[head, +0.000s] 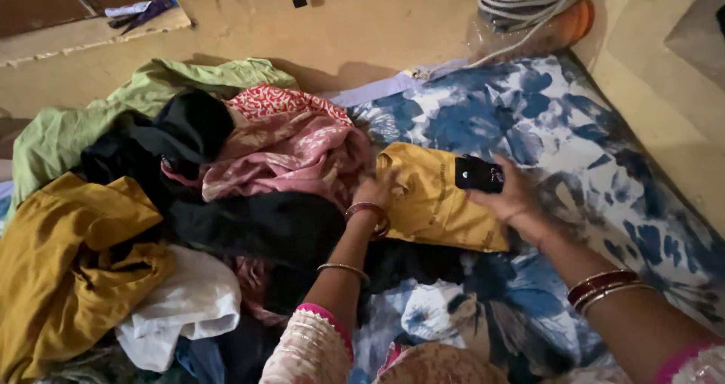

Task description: The person folds a white shirt, beige pants, a yellow t-shirt, and a black t-shirt on a bed. Each item is smoothed, folded, and placed on a nearby shelf.

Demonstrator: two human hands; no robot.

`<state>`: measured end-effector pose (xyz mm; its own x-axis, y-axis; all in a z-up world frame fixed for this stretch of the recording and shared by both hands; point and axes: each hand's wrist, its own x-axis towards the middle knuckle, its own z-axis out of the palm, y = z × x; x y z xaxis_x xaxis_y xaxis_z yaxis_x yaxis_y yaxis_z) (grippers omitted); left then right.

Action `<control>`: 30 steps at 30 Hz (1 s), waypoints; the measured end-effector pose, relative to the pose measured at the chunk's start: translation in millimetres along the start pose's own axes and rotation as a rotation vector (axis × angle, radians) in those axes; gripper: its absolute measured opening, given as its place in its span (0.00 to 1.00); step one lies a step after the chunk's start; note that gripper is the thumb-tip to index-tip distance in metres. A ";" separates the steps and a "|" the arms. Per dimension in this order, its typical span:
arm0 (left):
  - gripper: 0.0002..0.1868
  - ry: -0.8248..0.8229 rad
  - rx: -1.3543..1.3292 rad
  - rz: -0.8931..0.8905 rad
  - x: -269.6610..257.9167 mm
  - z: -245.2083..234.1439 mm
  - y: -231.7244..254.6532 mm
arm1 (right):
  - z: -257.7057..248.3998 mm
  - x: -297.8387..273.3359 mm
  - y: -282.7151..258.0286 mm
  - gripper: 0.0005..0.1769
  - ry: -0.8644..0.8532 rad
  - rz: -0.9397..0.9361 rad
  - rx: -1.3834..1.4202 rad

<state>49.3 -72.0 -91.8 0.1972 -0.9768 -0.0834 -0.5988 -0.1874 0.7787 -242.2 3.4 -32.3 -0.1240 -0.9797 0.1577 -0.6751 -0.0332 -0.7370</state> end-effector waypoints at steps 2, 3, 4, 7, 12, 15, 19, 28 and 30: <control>0.35 -0.169 0.217 -0.019 -3.7 -5.1 8.1 | -2.9 0.4 -8.8 0.36 -0.115 0.340 0.502; 0.35 -0.164 0.199 -0.001 -4.1 -8.8 12.0 | -5.5 2.1 -14.4 0.30 -0.176 0.504 0.754; 0.34 -0.162 0.181 0.016 -6.5 -11.1 12.8 | -9.1 3.2 -19.3 0.27 -0.218 0.618 0.810; 0.30 -0.161 0.025 -0.052 -10.7 -10.8 4.8 | -22.5 3.3 -34.5 0.21 -0.344 0.839 0.930; 0.27 -0.195 -0.309 -0.030 -11.9 -1.7 13.8 | -71.0 11.6 -80.1 0.18 -0.376 0.736 0.963; 0.23 -0.397 -0.900 -0.173 -31.4 -4.2 42.5 | -107.1 12.4 -106.0 0.17 -0.379 0.543 0.960; 0.24 -0.708 -1.366 -0.321 -83.1 -29.1 87.5 | -164.0 8.2 -119.9 0.18 -0.346 0.575 0.832; 0.20 -0.746 -1.201 -0.095 -81.1 -4.7 166.7 | -232.8 12.8 -88.3 0.18 -0.242 0.516 0.749; 0.21 -0.753 -1.238 -0.088 -72.6 1.4 172.2 | -240.6 16.5 -86.4 0.18 -0.252 0.498 0.691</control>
<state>-69.2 -33.5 47.5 -0.4830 -0.8617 -0.1554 0.5110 -0.4215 0.7491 -360.9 37.7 192.1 -0.0674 -0.9241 -0.3762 0.0141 0.3762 -0.9265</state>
